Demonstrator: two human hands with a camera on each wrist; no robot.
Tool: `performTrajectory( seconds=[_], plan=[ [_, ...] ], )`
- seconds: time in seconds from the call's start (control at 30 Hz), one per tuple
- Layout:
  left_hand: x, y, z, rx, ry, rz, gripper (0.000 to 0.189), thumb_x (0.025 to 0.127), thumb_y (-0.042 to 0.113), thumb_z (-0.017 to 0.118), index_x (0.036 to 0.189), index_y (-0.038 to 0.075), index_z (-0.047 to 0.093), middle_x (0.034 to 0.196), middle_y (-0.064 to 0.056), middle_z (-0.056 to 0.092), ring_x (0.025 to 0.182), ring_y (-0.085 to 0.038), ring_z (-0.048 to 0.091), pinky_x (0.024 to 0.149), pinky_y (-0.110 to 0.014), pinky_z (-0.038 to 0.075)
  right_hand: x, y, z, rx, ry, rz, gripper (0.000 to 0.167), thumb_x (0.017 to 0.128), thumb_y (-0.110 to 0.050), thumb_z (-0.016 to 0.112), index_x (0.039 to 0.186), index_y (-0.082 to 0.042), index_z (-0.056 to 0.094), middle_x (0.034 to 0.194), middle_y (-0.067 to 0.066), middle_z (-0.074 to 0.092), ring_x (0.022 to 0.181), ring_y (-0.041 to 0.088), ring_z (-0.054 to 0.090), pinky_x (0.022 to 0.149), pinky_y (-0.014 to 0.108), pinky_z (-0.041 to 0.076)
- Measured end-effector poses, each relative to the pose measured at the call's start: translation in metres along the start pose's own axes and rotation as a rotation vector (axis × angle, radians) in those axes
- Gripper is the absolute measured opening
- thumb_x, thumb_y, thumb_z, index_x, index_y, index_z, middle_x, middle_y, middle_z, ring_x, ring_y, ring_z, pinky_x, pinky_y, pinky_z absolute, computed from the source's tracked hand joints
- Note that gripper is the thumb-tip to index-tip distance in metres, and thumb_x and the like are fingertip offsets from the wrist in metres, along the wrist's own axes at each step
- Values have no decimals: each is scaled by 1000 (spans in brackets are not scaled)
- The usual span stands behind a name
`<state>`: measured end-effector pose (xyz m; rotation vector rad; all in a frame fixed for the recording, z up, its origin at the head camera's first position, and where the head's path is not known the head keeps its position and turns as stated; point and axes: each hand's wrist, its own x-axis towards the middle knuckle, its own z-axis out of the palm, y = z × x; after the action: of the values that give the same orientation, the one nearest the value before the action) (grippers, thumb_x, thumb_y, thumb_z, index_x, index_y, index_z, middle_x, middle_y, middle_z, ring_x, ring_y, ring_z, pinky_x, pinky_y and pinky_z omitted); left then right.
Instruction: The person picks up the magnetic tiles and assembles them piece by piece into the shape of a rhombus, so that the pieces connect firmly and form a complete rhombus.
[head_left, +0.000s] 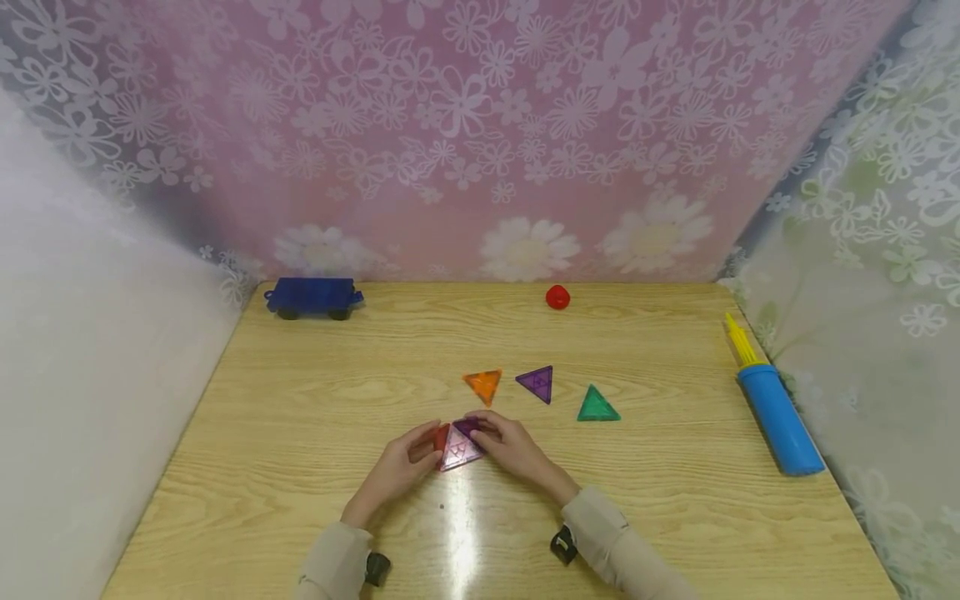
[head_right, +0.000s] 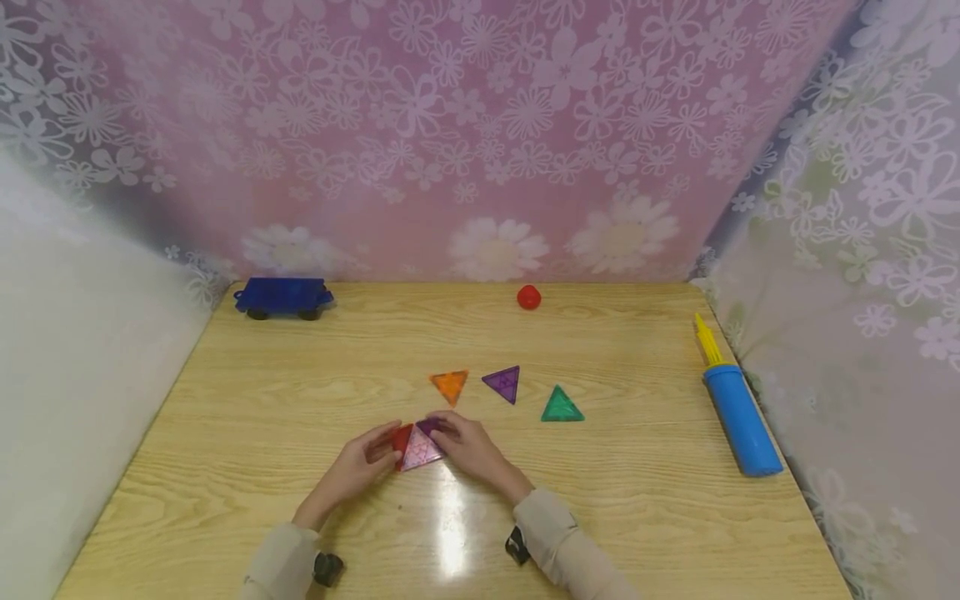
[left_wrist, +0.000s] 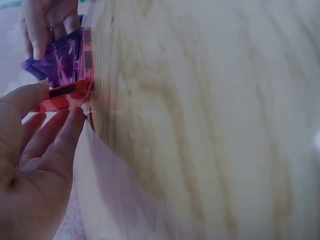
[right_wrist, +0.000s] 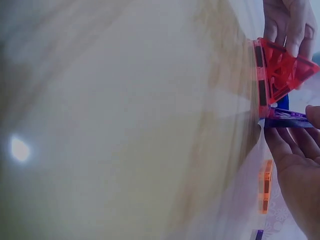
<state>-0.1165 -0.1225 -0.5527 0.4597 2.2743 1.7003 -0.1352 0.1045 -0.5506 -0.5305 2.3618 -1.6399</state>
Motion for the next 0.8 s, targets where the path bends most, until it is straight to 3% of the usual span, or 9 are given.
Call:
performTrajectory(
  seconds=[0.23,0.47,0.57,0.8],
  plan=[
    [1,-5,4,57,19,47,49,90,7,63,136,1,49,133,-21,53,119,-34,54,96,-30,47,-4,-13,2,33,-33,-29,34,94,1,54,126,10,52,124,29,57,114,39,57,93,34,49],
    [0,-2,6,24,19,56,48,89,5,63,135,2,51,132,-21,54,114,-34,58,91,-29,50,-1,1,2,-8,-56,-27,35,95,-9,58,129,-3,56,129,14,59,117,26,57,95,25,47],
    [0,-1,6,28,20,50,48,88,4,64,135,4,52,132,-20,54,111,-33,60,89,-27,51,-1,3,2,-4,-68,-46,35,94,-12,59,129,-6,57,129,13,59,117,26,58,95,26,48],
    [2,1,7,142,36,104,46,87,4,65,132,8,56,135,-11,54,122,-27,53,98,-35,46,1,-1,5,-53,-87,-77,35,92,-11,62,126,-5,60,125,13,61,113,24,61,93,23,48]
  ],
)
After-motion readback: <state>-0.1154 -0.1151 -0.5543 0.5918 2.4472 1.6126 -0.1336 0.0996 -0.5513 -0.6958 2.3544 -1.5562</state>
